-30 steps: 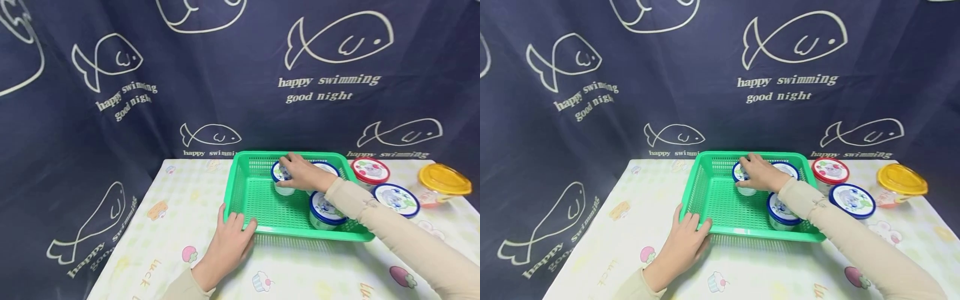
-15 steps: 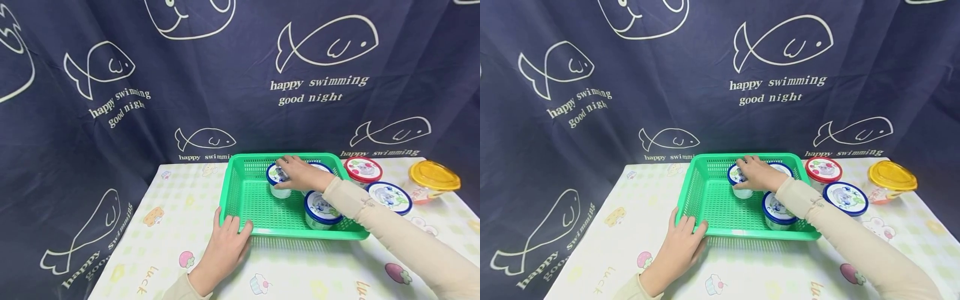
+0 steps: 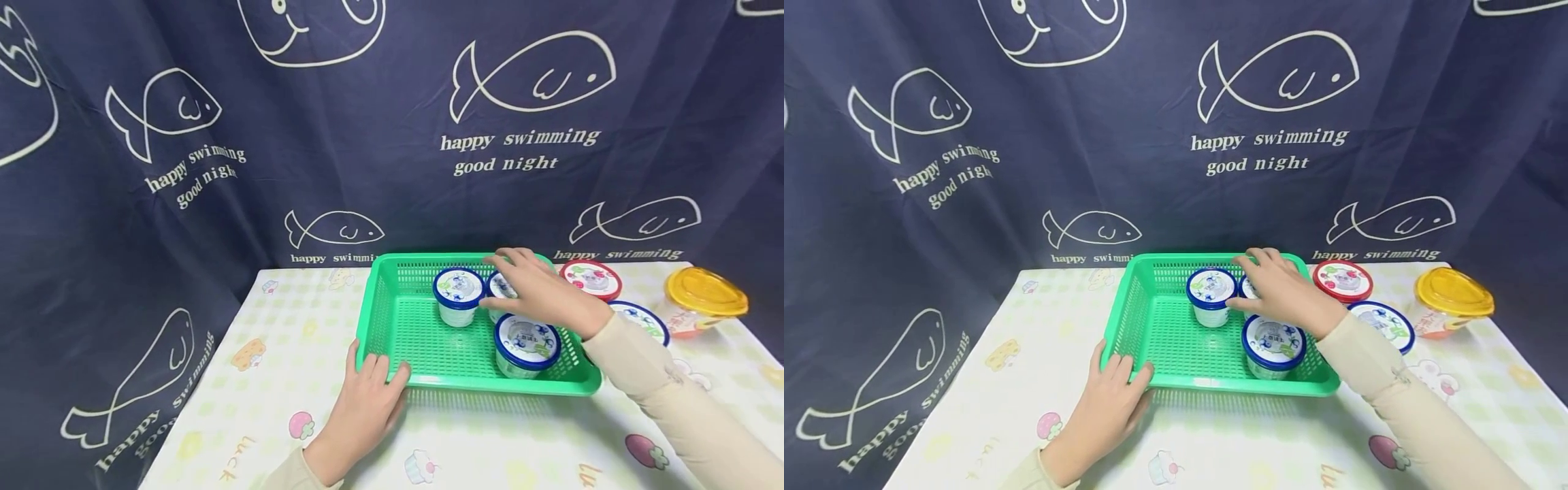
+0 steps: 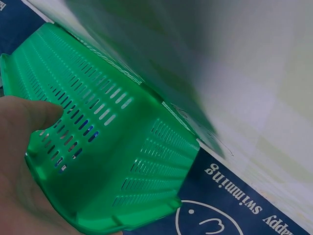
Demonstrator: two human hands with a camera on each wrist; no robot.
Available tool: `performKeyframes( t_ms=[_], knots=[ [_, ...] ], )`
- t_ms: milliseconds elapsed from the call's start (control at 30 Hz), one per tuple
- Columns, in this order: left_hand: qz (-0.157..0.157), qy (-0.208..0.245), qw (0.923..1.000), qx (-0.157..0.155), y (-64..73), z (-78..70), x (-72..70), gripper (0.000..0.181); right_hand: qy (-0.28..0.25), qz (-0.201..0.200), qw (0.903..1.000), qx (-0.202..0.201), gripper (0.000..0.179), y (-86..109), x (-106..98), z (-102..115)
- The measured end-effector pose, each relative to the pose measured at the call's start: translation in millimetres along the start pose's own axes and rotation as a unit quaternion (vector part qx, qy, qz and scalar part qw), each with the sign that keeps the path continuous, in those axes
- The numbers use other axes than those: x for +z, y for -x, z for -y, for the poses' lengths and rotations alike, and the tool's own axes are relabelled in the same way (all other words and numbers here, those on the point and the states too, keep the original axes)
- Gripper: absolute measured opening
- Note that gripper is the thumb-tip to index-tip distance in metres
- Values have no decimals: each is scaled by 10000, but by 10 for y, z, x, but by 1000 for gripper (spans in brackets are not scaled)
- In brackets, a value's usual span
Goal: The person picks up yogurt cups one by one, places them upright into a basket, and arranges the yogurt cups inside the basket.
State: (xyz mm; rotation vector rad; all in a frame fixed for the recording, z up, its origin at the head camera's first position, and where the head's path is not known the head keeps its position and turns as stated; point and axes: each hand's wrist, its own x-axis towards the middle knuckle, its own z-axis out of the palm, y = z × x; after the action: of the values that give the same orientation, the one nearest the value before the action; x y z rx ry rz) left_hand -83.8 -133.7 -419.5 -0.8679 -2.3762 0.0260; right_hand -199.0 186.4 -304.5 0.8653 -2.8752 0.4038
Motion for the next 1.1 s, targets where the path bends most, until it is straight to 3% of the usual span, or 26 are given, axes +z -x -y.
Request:
performKeyframes(
  t_ms=[300,567,867,1100],
  knots=[
    [-79,-18,10000,-4,-6,8,0,36,86,-562,9984,77,73,290,-103,-78],
    [-93,61,9999,2,12,5,1,35,-14,-913,9951,377,73,545,-52,-191],
    [172,176,9997,-88,10,-12,-4,33,-1,-1261,9912,390,74,803,-9,-358],
    [55,130,9999,-47,5,6,-9,35,-155,-952,9896,1070,78,902,-72,-448]
  ],
)
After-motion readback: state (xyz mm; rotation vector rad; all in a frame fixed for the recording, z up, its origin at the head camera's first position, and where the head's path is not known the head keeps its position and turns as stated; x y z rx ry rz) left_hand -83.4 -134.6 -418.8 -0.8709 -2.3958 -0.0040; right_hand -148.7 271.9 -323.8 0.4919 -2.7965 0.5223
